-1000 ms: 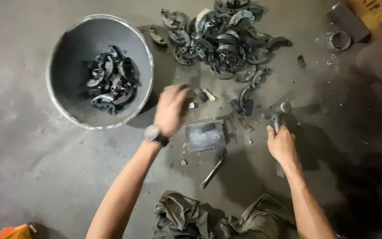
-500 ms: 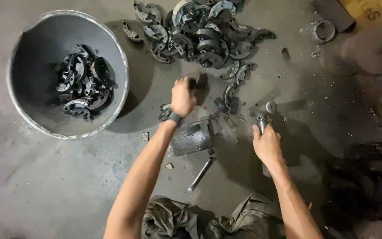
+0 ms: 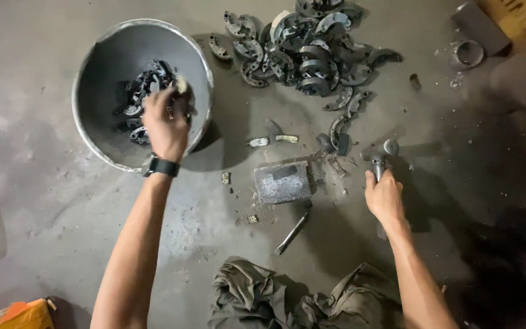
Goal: The person sits on the floor and hammers curved metal brake shoe pieces against a flat metal block, breaking off old lining material. They handle each piece by hand, hammer it, then place the processed piece into a large metal bowl with other finished pieces.
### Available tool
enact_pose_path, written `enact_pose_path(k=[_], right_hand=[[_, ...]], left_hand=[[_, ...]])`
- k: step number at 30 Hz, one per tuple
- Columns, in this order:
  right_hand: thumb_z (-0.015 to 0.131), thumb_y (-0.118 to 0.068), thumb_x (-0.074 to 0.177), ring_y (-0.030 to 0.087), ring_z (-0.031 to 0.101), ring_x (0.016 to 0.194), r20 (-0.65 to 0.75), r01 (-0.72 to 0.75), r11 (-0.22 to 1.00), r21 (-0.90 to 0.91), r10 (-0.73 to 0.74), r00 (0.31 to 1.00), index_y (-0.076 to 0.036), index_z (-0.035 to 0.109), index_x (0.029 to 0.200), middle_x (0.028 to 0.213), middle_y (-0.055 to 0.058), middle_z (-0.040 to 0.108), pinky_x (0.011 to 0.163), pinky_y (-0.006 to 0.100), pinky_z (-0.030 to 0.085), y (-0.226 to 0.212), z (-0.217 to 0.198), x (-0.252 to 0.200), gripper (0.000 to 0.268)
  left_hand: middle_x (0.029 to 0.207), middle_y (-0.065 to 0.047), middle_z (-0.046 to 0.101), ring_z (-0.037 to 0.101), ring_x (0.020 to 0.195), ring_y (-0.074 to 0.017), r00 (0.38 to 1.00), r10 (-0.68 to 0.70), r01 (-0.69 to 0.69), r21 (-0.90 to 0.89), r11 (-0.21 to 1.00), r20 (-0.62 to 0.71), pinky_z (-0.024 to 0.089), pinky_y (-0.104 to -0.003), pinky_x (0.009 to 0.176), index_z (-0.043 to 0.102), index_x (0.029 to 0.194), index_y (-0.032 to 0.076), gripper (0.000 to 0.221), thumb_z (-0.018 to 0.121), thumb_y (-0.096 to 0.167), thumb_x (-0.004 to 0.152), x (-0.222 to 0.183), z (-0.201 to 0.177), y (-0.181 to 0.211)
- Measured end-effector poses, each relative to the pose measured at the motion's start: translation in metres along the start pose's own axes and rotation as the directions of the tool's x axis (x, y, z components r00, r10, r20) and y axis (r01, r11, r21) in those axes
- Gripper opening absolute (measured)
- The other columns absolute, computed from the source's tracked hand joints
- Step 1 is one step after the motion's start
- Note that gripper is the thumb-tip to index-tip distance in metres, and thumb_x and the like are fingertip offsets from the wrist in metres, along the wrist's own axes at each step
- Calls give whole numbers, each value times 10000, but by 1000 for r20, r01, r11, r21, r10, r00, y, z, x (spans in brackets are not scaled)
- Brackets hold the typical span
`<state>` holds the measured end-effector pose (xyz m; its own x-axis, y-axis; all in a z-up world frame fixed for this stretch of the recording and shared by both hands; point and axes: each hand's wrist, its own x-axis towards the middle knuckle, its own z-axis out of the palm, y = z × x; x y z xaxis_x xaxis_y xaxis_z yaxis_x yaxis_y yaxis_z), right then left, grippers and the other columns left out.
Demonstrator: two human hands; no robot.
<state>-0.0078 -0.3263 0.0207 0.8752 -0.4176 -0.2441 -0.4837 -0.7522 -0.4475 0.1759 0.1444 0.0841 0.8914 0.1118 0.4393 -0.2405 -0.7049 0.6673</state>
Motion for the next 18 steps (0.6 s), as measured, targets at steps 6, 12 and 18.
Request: enact_pose_path(k=[6, 12, 18], right_hand=[[627, -340, 1018, 572, 651, 856, 15, -38, 999, 15, 38, 999, 86, 604, 1031, 867, 376, 662, 744, 617, 522, -8, -5, -2, 427], [622, -341, 999, 581, 645, 854, 44, -152, 988, 23, 151, 988, 82, 592, 1065, 844, 391, 651, 729, 629, 515, -28, -15, -5, 430], [634, -337, 986, 580, 655, 796, 27, -113, 993, -35, 114, 993, 97, 589, 1110, 780, 385, 645, 672, 612, 523, -7, 0, -2, 453]], left_hand=[[1349, -140, 627, 590, 1257, -348, 968, 223, -217, -61, 974, 115, 484, -416, 1102, 679, 1271, 73, 362, 744, 13, 920, -8, 47, 62], [1391, -132, 597, 542, 1223, -347, 830, 342, -352, -62, 934, 441, 463, -436, 1032, 631, 1327, 49, 434, 673, 64, 895, -13, 174, 96], [1286, -194, 589, 541, 1165, -354, 774, 307, -478, 194, 857, 553, 463, -463, 906, 578, 1349, -32, 521, 662, 84, 849, 0, 251, 139]])
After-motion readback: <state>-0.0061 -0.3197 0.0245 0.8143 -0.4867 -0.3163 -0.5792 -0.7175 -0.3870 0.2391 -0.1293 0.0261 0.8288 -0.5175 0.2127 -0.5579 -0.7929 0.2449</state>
